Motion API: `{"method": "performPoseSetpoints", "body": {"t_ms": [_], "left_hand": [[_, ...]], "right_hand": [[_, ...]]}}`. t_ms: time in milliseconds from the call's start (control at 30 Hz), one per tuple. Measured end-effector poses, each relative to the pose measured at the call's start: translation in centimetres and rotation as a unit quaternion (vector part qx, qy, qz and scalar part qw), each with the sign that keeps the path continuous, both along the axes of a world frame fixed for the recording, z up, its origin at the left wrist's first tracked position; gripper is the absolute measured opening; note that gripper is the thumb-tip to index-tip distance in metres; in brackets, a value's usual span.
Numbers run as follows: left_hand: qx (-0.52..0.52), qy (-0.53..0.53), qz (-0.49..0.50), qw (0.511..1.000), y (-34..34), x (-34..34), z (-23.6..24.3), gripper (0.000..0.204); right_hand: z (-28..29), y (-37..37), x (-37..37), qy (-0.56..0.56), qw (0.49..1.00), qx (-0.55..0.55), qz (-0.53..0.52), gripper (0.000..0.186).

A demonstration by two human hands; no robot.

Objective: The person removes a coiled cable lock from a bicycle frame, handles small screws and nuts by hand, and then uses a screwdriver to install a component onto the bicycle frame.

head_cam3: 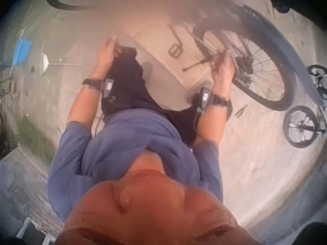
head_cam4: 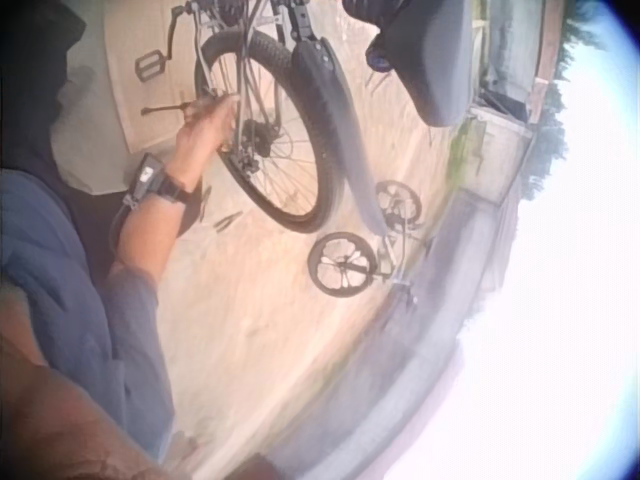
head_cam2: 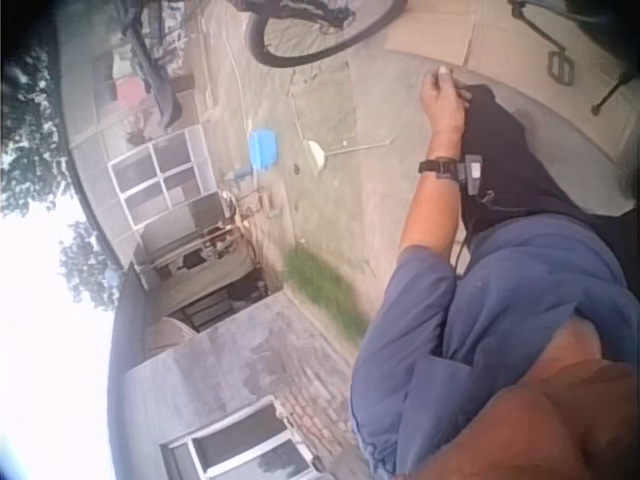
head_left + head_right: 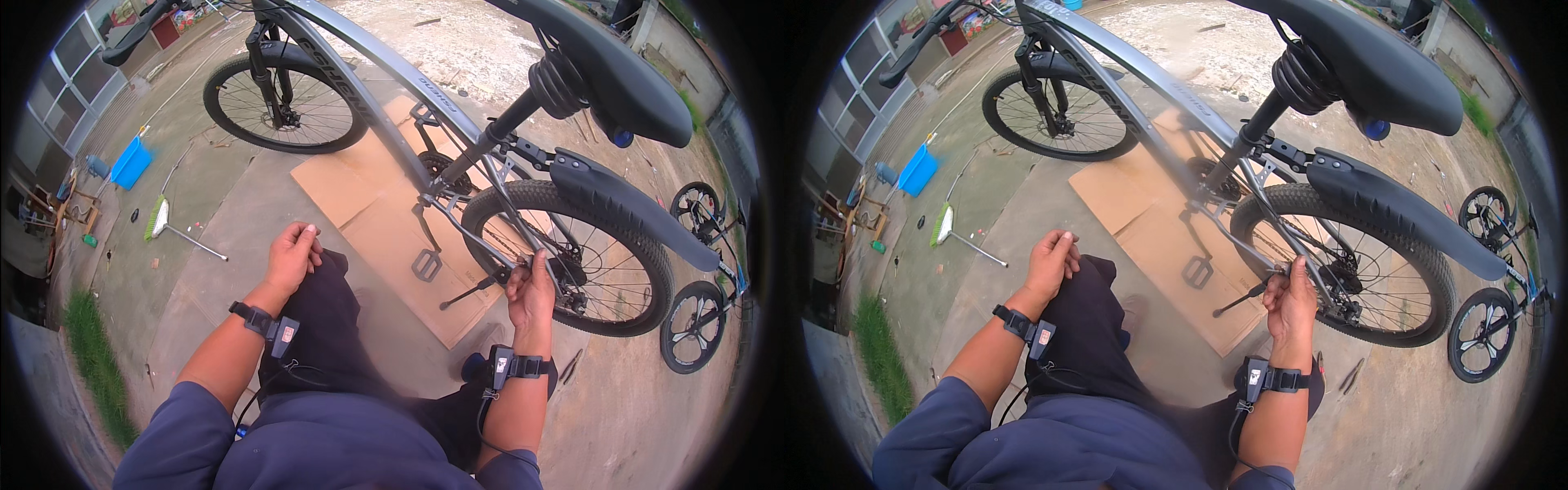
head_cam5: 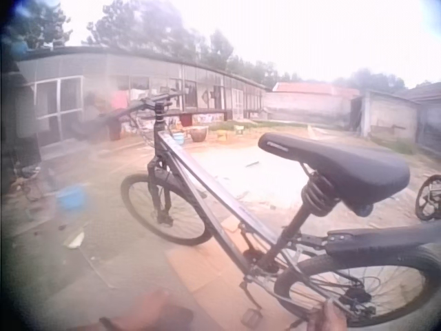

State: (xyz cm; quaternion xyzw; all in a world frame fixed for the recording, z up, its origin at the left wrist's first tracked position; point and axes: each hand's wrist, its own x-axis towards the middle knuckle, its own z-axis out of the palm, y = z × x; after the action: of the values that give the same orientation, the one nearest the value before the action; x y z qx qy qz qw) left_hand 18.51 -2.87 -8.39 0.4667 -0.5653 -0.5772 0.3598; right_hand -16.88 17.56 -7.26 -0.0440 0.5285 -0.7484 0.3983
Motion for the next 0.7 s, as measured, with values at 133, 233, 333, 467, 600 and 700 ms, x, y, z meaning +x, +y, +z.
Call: {"method": "performPoseSetpoints", "body": {"t_ms": [133,233,333,467,600,700], "left_hand": [[-0.004,-0.016,0.008,1.000,0.1,-0.2,0.2,0.026],[-0.001,-0.012,0.009,1.000,0.0,-0.3,0.2,0.026],[-0.003,-0.004,0.006,1.000,-0.2,0.0,-0.4,0.025],[-0.004,-0.010,0.008,1.000,-0.2,-0.2,-0.3,0.024],[-0.002,-0.014,0.013,1.000,0.0,-0.3,0.0,0.024],[-0.004,-0.010,0.009,1.000,-0.1,-0.2,-0.1,0.023]], "right_hand": [[0.3,-0.3,0.3,0.012,1.000,0.021,0.007,0.052],[0.5,-0.4,0.6,0.014,1.000,0.026,0.011,0.050],[0.3,-0.4,0.7,0.004,0.999,0.031,0.030,0.048],[-0.5,-0.3,0.4,-0.008,0.999,0.006,0.049,0.043],[-0.9,-0.2,0.5,-0.031,0.998,-0.024,0.044,0.037],[-1.1,0.0,0.3,-0.022,0.998,-0.024,0.060,0.034]]}}
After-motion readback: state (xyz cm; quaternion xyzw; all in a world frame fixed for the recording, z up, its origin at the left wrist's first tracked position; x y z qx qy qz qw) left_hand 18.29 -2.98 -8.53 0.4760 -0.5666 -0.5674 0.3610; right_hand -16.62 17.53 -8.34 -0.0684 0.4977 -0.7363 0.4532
